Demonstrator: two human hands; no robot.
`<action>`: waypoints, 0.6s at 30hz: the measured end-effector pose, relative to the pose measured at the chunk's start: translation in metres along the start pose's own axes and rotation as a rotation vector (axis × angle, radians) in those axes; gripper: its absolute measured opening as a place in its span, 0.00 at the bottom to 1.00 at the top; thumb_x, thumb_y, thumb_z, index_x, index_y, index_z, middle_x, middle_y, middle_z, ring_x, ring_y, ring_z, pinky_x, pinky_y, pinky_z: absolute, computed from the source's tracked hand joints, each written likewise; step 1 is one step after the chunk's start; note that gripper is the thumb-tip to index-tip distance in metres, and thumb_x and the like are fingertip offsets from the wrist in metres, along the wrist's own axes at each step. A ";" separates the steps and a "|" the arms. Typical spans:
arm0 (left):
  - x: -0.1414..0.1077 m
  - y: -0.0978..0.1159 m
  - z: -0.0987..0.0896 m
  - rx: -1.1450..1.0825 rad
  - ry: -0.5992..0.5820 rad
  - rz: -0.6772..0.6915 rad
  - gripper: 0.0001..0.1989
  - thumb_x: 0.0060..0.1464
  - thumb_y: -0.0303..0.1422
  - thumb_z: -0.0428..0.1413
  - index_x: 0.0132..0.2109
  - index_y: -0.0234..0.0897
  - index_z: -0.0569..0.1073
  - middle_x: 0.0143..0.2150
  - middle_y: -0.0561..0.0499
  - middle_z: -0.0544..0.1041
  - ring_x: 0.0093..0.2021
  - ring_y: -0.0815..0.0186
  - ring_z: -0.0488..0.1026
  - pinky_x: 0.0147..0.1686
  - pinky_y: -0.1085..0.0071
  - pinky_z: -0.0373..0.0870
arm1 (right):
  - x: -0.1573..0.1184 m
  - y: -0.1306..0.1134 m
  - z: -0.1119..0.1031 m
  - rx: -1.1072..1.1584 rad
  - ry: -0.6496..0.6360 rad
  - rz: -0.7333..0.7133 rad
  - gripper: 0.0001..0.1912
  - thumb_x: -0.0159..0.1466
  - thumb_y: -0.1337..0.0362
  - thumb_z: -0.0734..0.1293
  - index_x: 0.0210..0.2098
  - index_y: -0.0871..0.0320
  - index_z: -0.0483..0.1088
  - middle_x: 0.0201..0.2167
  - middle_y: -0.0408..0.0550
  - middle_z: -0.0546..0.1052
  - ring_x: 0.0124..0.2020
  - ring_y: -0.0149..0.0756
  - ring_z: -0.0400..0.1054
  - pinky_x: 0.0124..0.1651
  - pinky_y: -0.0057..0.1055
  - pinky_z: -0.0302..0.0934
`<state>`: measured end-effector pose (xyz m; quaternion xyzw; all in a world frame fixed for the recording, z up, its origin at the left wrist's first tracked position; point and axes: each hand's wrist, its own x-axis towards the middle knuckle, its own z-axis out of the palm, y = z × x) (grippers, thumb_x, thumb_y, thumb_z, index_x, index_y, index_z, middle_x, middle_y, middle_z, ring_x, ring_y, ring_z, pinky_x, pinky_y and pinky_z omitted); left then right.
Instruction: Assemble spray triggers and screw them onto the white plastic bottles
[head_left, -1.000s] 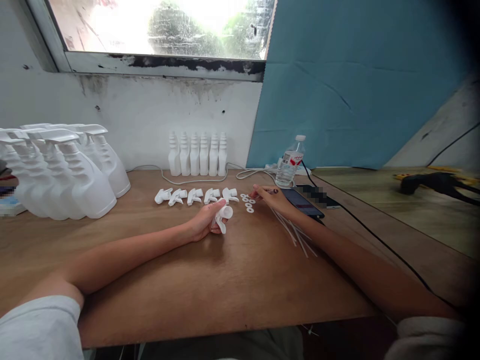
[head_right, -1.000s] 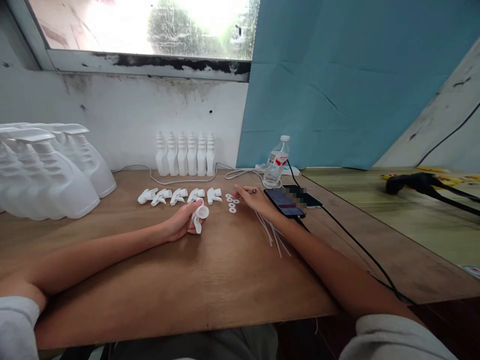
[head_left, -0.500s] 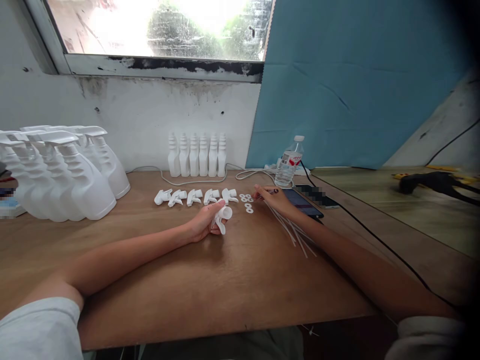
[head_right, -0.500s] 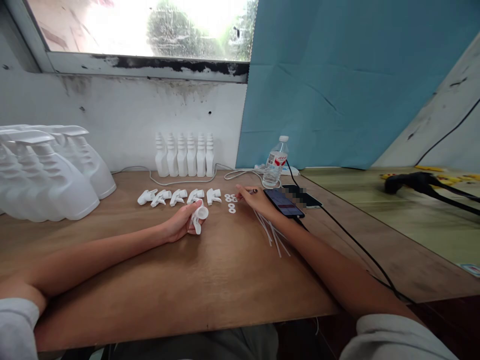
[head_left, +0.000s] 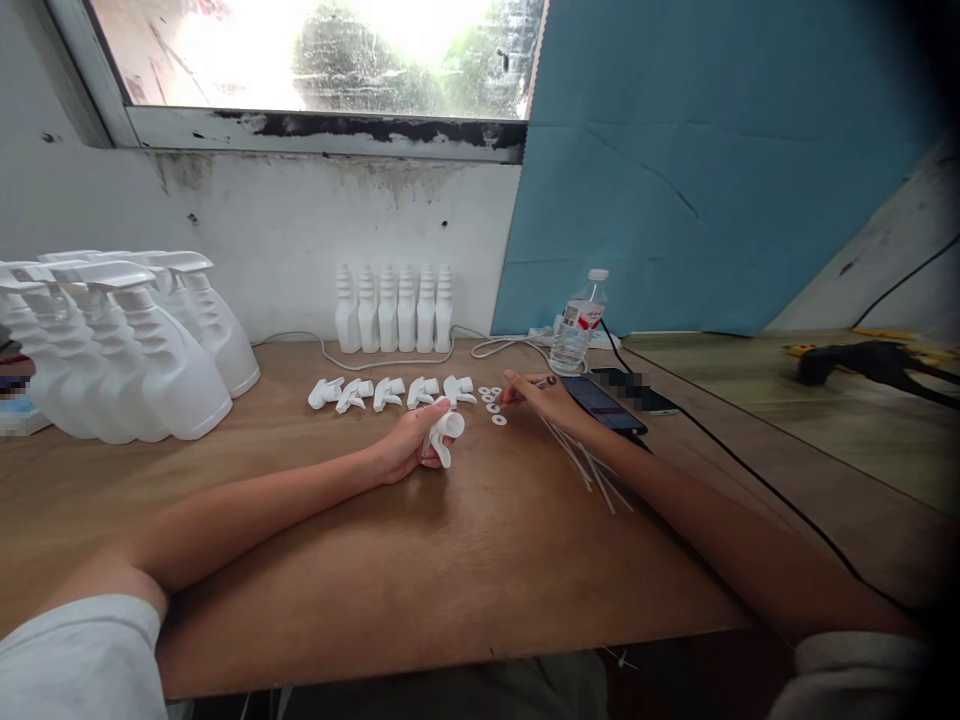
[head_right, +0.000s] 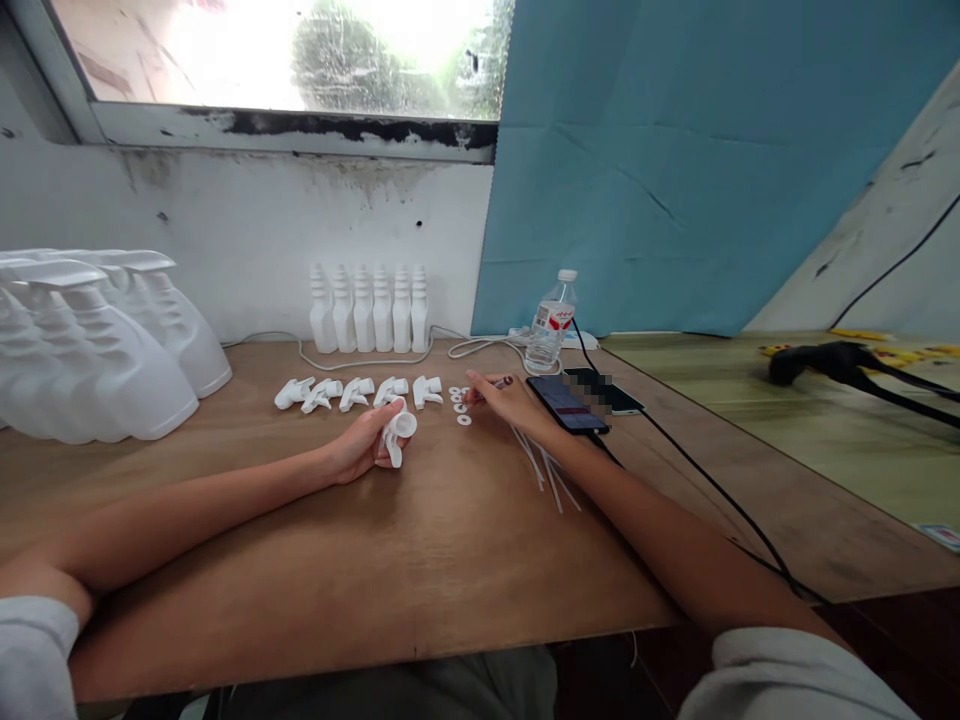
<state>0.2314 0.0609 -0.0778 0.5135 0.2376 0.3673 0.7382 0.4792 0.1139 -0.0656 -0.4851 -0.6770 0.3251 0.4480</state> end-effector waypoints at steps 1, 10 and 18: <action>0.000 0.000 0.000 0.000 -0.003 0.001 0.23 0.55 0.49 0.53 0.25 0.32 0.65 0.20 0.54 0.64 0.15 0.78 0.51 0.14 0.80 0.47 | 0.000 -0.001 0.000 0.005 0.006 -0.002 0.29 0.56 0.39 0.64 0.20 0.59 0.73 0.24 0.51 0.78 0.30 0.38 0.73 0.36 0.31 0.66; -0.013 0.003 -0.010 -0.094 0.023 0.043 0.21 0.56 0.50 0.51 0.33 0.34 0.67 0.25 0.53 0.68 0.16 0.76 0.54 0.16 0.79 0.51 | -0.006 -0.009 -0.006 0.044 -0.048 0.039 0.33 0.55 0.36 0.63 0.15 0.61 0.69 0.21 0.54 0.77 0.21 0.34 0.71 0.27 0.28 0.64; -0.068 0.034 -0.086 0.293 0.464 0.348 0.20 0.56 0.46 0.48 0.47 0.34 0.69 0.35 0.46 0.73 0.28 0.67 0.68 0.26 0.72 0.68 | -0.007 -0.014 -0.003 0.067 -0.010 0.044 0.32 0.51 0.35 0.65 0.16 0.60 0.70 0.23 0.54 0.78 0.23 0.35 0.72 0.29 0.29 0.66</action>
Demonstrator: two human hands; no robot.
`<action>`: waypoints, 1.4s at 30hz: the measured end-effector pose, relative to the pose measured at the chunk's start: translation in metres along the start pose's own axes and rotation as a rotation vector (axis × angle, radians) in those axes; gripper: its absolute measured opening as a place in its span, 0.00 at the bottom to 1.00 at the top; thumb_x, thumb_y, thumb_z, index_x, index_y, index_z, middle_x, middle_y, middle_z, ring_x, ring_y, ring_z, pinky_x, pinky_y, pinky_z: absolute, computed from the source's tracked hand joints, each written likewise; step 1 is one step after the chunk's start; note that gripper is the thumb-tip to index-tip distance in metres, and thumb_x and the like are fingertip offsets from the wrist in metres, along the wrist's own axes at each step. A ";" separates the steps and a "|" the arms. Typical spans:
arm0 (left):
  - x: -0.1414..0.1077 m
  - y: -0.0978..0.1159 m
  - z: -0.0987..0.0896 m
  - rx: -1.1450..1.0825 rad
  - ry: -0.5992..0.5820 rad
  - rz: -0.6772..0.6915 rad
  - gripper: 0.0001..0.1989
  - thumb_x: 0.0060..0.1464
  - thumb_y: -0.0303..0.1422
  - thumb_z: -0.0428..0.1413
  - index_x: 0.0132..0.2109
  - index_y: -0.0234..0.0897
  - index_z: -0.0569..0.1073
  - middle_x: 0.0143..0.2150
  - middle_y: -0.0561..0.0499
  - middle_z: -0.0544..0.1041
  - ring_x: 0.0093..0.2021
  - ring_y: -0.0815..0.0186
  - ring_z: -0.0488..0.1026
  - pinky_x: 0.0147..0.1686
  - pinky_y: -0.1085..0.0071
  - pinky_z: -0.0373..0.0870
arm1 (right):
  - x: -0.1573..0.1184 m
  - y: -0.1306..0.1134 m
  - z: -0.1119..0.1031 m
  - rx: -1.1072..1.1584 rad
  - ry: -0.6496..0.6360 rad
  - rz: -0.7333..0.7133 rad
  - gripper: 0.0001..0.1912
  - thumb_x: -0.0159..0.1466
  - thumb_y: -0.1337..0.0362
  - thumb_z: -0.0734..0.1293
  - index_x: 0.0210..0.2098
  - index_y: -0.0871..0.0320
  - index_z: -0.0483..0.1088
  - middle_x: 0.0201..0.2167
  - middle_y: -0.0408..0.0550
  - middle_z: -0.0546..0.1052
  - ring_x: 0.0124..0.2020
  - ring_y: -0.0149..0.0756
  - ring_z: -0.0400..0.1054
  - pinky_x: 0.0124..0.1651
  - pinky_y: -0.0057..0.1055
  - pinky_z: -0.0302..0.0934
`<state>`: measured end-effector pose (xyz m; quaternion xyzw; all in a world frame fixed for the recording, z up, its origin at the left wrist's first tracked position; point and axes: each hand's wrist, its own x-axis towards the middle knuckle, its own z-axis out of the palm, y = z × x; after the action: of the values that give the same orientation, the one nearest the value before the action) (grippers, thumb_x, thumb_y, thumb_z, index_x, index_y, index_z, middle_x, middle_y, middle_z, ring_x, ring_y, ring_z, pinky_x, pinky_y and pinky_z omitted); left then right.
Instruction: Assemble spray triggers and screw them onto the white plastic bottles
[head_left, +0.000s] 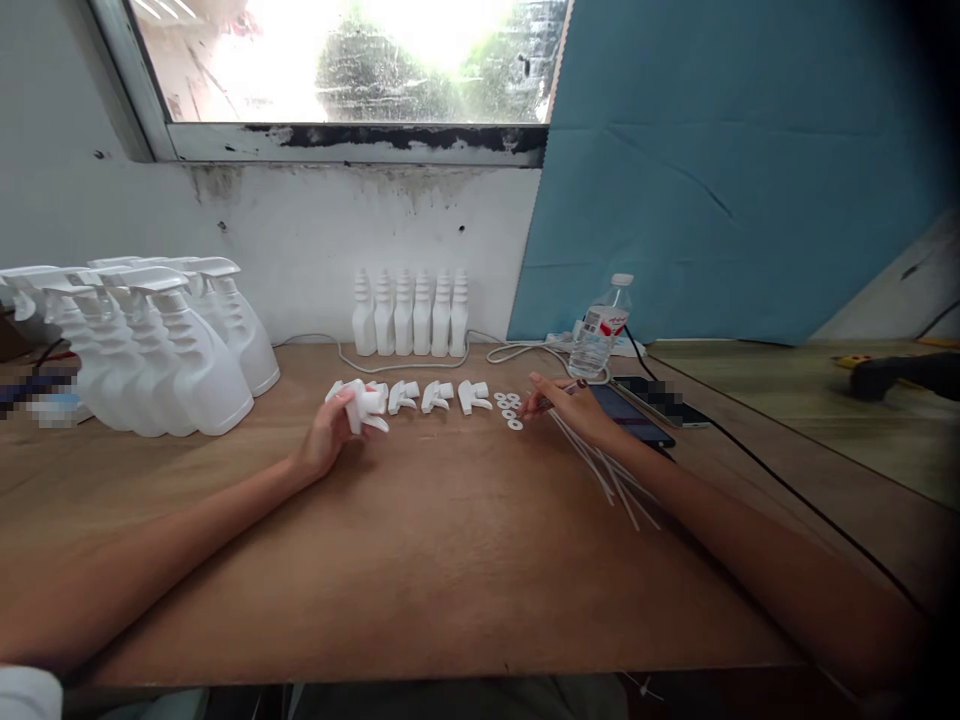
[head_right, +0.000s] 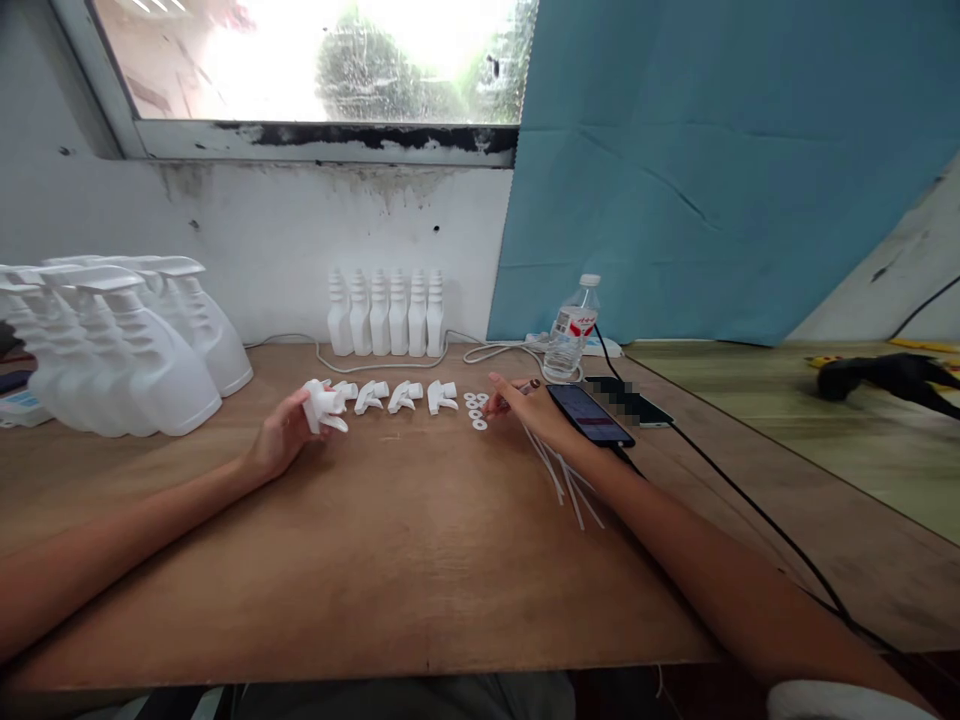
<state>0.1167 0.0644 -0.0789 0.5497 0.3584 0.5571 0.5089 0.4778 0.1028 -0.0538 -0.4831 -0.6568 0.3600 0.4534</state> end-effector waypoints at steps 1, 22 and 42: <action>0.005 0.000 -0.015 0.137 0.091 0.090 0.21 0.57 0.47 0.46 0.46 0.34 0.70 0.36 0.46 0.73 0.29 0.66 0.69 0.28 0.71 0.68 | -0.001 -0.002 -0.001 0.003 0.015 -0.005 0.32 0.51 0.34 0.65 0.16 0.60 0.70 0.23 0.54 0.78 0.23 0.36 0.72 0.30 0.30 0.66; 0.051 0.007 -0.128 1.063 0.152 0.052 0.23 0.40 0.40 0.54 0.45 0.36 0.74 0.46 0.46 0.78 0.45 0.53 0.72 0.47 0.63 0.66 | -0.006 -0.016 -0.014 0.041 0.071 -0.041 0.35 0.50 0.33 0.65 0.15 0.62 0.69 0.21 0.56 0.77 0.22 0.36 0.71 0.30 0.30 0.65; 0.051 0.002 -0.131 1.013 0.106 0.139 0.23 0.51 0.45 0.49 0.48 0.36 0.74 0.53 0.45 0.75 0.54 0.54 0.69 0.57 0.61 0.60 | -0.006 -0.011 -0.013 -0.038 0.016 -0.051 0.33 0.55 0.36 0.64 0.16 0.62 0.69 0.22 0.57 0.77 0.22 0.36 0.71 0.30 0.30 0.65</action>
<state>-0.0056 0.1340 -0.0821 0.7207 0.5714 0.3733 0.1215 0.4872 0.0948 -0.0406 -0.4775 -0.6722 0.3319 0.4583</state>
